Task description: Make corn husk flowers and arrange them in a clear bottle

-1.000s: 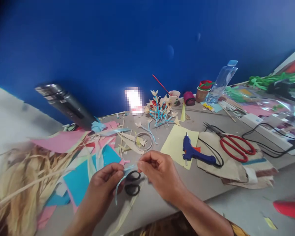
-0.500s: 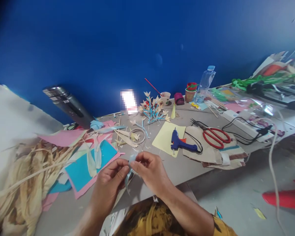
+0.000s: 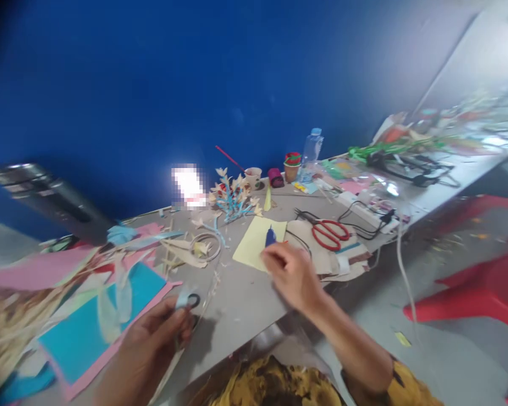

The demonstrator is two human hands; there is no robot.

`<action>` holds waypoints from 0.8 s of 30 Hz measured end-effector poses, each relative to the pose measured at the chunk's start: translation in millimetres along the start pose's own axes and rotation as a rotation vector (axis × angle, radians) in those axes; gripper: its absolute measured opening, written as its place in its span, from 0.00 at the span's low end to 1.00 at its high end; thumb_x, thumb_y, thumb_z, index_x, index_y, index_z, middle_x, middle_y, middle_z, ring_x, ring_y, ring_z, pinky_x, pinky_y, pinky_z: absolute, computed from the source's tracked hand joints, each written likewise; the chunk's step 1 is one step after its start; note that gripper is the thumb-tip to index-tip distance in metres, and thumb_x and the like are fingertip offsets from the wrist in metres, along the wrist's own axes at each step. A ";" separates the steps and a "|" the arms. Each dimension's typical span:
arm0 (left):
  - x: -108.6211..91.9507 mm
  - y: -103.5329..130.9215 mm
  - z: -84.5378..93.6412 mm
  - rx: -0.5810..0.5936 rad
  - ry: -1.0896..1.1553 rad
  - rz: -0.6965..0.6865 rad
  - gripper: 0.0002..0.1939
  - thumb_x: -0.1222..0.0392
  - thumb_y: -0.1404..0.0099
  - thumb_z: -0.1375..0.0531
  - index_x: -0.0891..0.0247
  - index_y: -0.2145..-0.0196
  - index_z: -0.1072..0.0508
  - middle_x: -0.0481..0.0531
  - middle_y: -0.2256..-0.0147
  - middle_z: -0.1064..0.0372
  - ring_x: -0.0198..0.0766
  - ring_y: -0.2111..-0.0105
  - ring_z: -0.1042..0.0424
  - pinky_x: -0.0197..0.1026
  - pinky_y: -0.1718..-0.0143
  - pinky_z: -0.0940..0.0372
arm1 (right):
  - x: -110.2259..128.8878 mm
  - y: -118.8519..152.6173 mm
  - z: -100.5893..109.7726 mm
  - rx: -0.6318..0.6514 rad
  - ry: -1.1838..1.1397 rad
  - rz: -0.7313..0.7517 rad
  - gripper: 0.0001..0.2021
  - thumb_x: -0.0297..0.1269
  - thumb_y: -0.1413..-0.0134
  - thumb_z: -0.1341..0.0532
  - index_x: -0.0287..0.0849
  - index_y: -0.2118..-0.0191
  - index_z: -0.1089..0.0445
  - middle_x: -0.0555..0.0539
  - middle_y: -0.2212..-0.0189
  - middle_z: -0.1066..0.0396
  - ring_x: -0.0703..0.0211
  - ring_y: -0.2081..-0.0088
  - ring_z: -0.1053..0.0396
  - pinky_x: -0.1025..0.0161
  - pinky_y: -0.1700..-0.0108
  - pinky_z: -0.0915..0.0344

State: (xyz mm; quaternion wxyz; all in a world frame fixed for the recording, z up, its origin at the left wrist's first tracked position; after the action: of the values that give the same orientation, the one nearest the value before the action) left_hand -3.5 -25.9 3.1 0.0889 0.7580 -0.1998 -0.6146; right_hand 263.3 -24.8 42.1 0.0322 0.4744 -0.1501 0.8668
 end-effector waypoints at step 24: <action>-42.7 13.7 76.9 -0.412 0.101 -0.258 0.20 0.55 0.60 0.22 0.61 0.72 0.25 0.47 0.77 0.30 0.35 0.74 0.33 0.35 0.72 0.34 | 12.5 22.5 -83.6 0.414 0.235 0.170 0.09 0.31 0.37 0.42 0.42 0.68 0.26 0.47 0.71 0.24 0.59 0.68 0.29 0.65 0.66 0.44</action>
State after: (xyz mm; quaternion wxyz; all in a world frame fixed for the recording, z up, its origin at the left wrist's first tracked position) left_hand -87.6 -12.1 28.9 0.1723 0.7729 0.0327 -0.6098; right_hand 184.1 -23.0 5.2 -0.1216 0.3525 -0.0038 0.9279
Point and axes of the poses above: each hand's wrist, its own y-axis away from the middle knuckle, its own z-axis out of the back of the hand, x = y × z, the point moved 5 cm from there along -y, towards the middle knuckle
